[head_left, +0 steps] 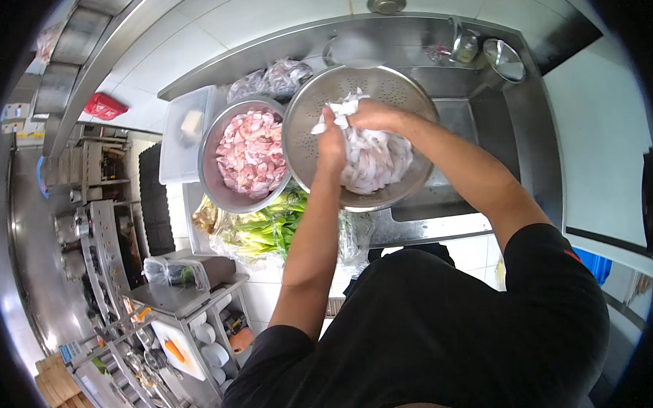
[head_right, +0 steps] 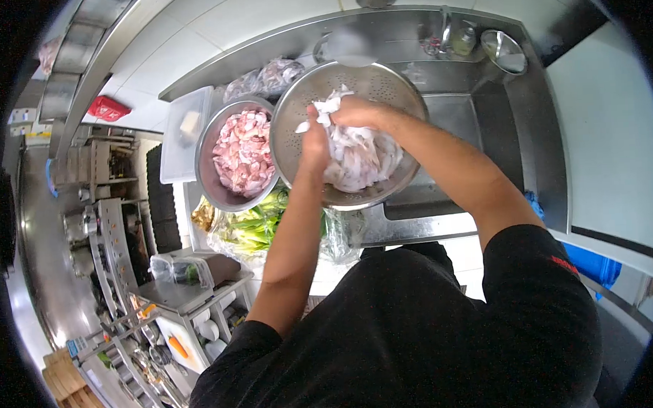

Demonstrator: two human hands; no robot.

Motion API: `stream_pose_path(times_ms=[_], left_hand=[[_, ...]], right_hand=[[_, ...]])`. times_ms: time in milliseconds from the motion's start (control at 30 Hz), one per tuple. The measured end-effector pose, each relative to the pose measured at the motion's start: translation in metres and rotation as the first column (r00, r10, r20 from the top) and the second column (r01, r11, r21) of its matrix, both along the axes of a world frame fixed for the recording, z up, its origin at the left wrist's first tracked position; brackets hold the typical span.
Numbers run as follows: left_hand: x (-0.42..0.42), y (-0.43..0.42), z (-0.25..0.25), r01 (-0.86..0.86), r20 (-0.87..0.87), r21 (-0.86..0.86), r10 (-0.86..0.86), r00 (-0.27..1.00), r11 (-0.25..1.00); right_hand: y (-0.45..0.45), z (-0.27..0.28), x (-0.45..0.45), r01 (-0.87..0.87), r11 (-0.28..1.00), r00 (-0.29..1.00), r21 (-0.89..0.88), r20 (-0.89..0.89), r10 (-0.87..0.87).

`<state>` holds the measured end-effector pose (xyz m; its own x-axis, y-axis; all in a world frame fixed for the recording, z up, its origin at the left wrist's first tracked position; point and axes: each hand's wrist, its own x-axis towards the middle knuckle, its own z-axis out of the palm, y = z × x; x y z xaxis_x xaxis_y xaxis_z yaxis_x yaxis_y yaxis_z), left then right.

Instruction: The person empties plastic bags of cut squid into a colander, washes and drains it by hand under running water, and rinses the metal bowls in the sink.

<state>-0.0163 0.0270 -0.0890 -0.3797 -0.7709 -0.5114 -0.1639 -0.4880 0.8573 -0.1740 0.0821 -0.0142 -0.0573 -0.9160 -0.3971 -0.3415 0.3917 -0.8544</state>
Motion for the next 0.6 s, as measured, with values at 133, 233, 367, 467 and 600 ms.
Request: stream_pose_path(times_ms=[133, 233, 367, 467, 600], left_hand=[[0.006, -0.023, 0.054, 0.515, 0.599, -0.392, -0.213, 0.772, 0.762], [-0.006, -0.020, 0.043, 0.581, 0.723, -0.407, -0.140, 0.676, 0.705], [-0.016, -0.006, 0.025, 0.390, 0.202, 0.126, -0.408, 0.890, 0.912], [0.004, -0.013, 0.007, 0.339, -0.076, 0.403, -0.338, 0.938, 0.850], [0.023, -0.012, 0.011, 0.188, -0.157, 0.258, -0.150, 0.976, 0.948]], right_hand=[[0.038, 0.034, -0.030, -0.136, 0.973, 0.881, 0.187, -0.426, 0.205], [0.072, 0.040, -0.003, 0.247, 0.910, 0.964, 0.333, -0.179, -0.196], [0.053, -0.063, 0.032, 0.463, 0.787, 0.733, 0.408, 0.324, -0.598], [0.038, -0.041, 0.041, 0.297, 0.873, 0.632, 0.386, 0.606, -0.483], [0.021, -0.002, 0.039, 0.276, 0.917, 0.757, 0.288, 0.524, -0.392]])
